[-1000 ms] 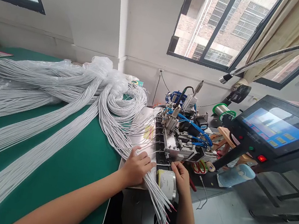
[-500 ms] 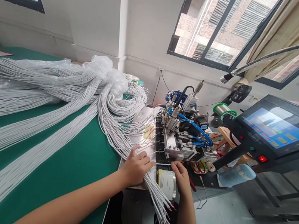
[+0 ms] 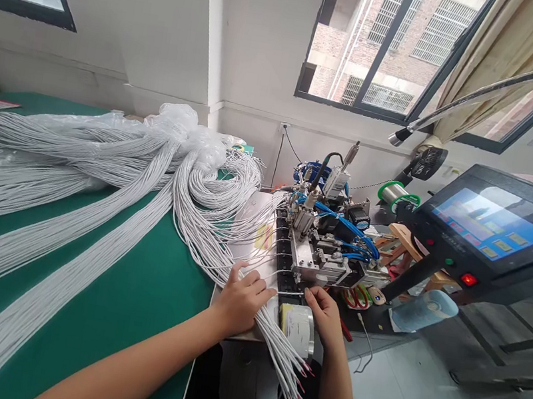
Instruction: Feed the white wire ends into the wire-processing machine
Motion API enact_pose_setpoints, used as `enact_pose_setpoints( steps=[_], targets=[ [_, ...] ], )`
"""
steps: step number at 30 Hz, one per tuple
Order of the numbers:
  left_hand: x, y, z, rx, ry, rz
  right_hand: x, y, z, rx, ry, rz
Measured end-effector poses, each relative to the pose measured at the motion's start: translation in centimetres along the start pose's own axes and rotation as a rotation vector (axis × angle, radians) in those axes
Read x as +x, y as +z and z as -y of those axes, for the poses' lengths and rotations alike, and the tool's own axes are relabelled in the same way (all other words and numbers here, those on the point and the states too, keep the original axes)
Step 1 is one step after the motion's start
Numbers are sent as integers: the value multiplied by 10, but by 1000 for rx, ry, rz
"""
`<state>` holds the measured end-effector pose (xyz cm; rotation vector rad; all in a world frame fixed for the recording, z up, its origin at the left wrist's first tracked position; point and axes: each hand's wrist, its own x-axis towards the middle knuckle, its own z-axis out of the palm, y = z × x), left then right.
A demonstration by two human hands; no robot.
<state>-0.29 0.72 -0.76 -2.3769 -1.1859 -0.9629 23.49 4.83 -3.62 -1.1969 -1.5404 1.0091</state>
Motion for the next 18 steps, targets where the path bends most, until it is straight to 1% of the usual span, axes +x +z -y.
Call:
enact_pose_setpoints(
  steps=[3,9,13,15,18],
  targets=[
    [0,-1,0,-4,-2,-7,1,0,1,-53,-44,-11],
    [-3,1,1,-9,-26,21,2,1,8,-53,-47,27],
    [-3,2,0,7,-51,23,1,1,9,-74,-74,-4],
    [-3,1,-1,17,-49,17,1,2,7,-56,-61,-5],
    [-2,1,-1,23,-43,30,1,2,3,1,-15,28]
  ],
)
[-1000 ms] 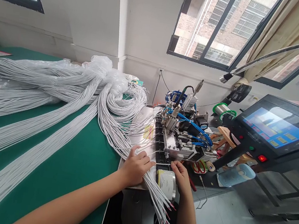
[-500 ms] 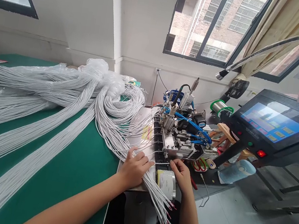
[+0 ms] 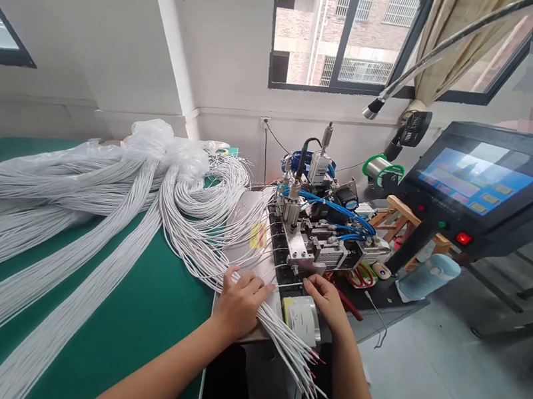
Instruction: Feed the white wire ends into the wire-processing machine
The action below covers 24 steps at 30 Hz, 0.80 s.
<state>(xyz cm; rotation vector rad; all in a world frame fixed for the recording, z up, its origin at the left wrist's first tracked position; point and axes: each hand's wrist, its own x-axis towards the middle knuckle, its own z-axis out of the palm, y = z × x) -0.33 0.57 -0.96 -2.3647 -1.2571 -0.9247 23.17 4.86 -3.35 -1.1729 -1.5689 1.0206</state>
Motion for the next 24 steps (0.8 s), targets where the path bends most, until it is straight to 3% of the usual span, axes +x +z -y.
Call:
enact_pose_setpoints(
  steps=[7,24],
  targets=[
    [0,-3,1,31,-18,65,2,-3,6,-31,11,57],
    [-2,-1,-2,61,-52,54,5,9,-9,163,123,17]
  ],
)
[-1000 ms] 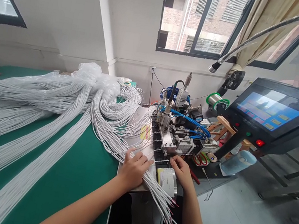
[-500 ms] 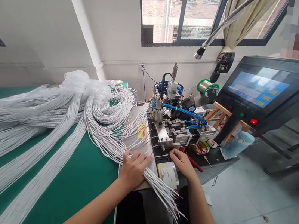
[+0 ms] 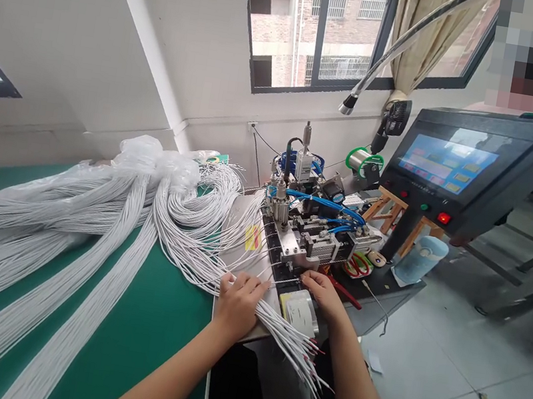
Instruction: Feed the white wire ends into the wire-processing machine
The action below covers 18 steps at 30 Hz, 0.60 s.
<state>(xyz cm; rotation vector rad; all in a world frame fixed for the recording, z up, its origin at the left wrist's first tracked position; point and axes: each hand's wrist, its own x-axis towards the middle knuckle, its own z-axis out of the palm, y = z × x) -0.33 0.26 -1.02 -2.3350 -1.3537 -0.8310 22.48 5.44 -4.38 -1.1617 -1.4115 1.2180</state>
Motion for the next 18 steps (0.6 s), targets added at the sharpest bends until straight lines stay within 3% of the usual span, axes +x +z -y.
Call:
enact_pose_setpoints(
  steps=[5,10,13,18],
  targets=[
    [1,0,1,-17,5,-20,-16,-8,2,-64,-21,-113],
    [1,-2,1,-21,15,-23,-57,-24,23,-173,-25,-171],
    [1,-3,0,-24,17,-19,-83,-31,45,-271,-36,-61],
    [1,-5,0,-38,4,-9,-105,-32,70,-360,-93,274]
  ],
)
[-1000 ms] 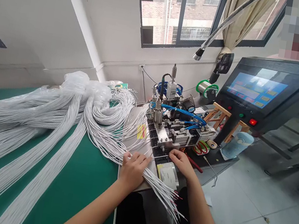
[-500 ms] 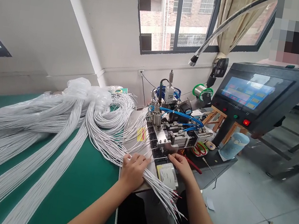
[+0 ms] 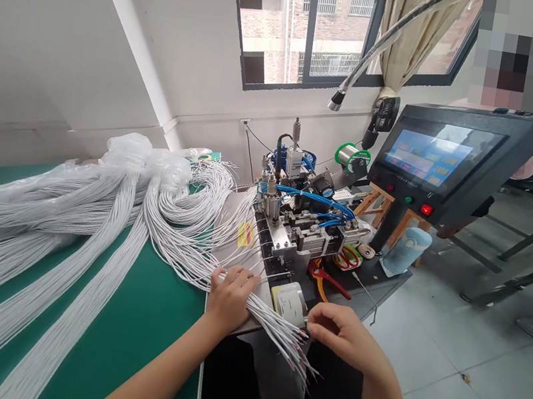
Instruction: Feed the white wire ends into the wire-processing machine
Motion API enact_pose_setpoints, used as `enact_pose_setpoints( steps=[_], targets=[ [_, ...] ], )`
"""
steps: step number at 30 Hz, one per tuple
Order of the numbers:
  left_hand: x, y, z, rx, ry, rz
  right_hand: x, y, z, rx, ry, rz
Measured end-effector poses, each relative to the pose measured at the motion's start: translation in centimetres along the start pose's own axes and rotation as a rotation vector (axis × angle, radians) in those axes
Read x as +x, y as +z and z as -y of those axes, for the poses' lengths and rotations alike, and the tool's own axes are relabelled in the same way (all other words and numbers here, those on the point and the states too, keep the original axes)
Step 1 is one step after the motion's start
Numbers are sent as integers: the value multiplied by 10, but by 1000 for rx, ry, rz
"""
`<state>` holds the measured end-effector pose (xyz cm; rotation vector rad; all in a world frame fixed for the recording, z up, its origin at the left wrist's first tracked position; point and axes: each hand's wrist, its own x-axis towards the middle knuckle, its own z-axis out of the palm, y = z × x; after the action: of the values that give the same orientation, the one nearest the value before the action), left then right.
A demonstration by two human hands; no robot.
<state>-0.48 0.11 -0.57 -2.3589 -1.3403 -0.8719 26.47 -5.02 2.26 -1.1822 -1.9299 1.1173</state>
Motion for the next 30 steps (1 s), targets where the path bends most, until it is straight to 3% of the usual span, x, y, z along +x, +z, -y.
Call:
enact_pose_setpoints(
  steps=[3,6,11,17,21,24,30],
  targets=[
    [0,0,-1,-20,-7,5,0,4,4,-41,-9,76],
    [1,0,-2,-23,-29,-8,3,7,2,-91,-43,36],
    [3,1,-3,-37,-38,-46,12,9,-6,-106,-66,-128],
    [-2,4,3,-139,106,-70,42,11,-14,-25,-80,-361],
    [-4,2,6,-137,157,-157,62,14,-16,57,-74,-478],
    [-5,1,7,-148,160,-182,72,18,-17,110,-104,-496],
    [-4,7,8,-190,196,-105,90,26,-19,261,-188,-445]
  ],
)
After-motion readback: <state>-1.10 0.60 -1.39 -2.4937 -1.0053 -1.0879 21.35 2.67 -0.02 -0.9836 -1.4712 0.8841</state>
